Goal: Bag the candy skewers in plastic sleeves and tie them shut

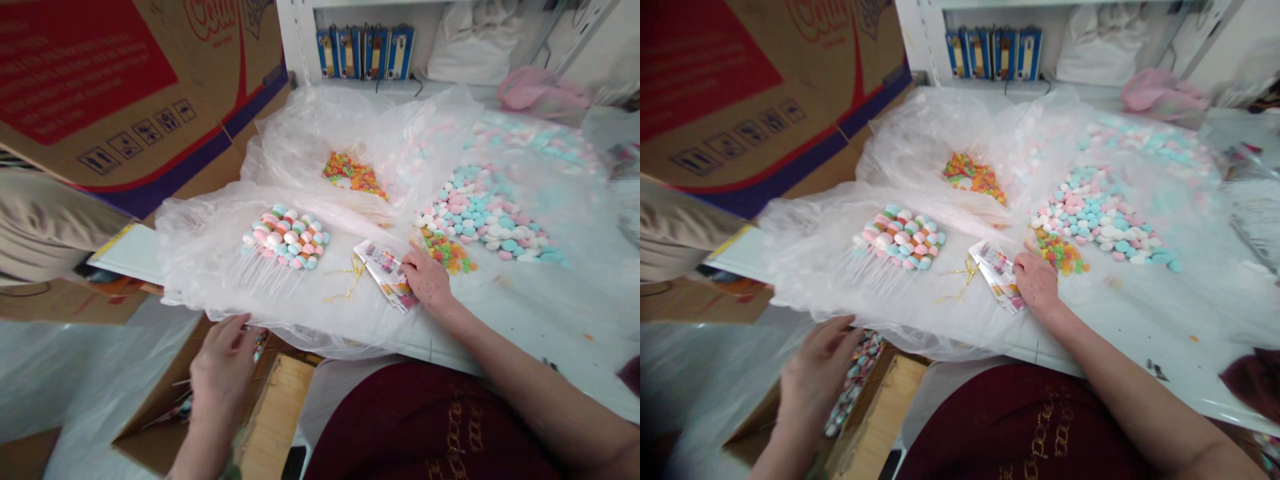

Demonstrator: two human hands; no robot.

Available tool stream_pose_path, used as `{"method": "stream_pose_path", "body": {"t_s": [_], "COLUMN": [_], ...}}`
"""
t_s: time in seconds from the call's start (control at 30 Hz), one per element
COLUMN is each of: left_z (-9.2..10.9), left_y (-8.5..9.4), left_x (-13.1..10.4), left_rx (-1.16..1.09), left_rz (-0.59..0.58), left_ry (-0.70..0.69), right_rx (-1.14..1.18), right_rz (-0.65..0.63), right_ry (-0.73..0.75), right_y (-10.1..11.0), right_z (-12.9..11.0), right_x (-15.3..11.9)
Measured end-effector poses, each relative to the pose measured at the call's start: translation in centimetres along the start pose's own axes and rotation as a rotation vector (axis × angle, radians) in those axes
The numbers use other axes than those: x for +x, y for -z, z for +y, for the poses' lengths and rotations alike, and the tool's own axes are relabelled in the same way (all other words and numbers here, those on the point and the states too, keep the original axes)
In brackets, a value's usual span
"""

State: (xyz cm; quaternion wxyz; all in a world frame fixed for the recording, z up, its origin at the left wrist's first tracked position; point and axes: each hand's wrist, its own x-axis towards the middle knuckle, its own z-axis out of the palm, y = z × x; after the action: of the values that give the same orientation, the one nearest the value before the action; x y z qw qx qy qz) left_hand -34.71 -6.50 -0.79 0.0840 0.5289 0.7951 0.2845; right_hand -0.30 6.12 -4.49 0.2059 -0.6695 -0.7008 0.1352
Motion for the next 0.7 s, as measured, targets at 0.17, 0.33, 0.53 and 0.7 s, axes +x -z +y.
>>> {"method": "stream_pose_path", "body": {"t_s": [0.17, 0.33, 0.53, 0.7], "left_z": [10.9, 15.6, 15.7, 13.4], "left_y": [-5.1, -9.0, -9.5, -8.8], "left_x": [0.2, 0.0, 0.0, -0.4], "left_rx": [-0.702, -1.035, -1.234, -1.314], "left_rz": [-0.47, -0.786, -0.493, -0.525], "left_ry": [0.092, 0.211, 0.306, 0.425], "right_rx": [0.304, 0.698, 0.934, 1.078], "right_rz": [0.261, 0.113, -0.206, -0.511], "right_ry": [0.167, 0.094, -0.038, -0.221], "right_y": [0.7, 1.8, 2.0, 1.1], "right_z": [-0.5, -3.3, -5.9, -7.1], "right_x": [-1.5, -3.4, -4.1, -3.3]}}
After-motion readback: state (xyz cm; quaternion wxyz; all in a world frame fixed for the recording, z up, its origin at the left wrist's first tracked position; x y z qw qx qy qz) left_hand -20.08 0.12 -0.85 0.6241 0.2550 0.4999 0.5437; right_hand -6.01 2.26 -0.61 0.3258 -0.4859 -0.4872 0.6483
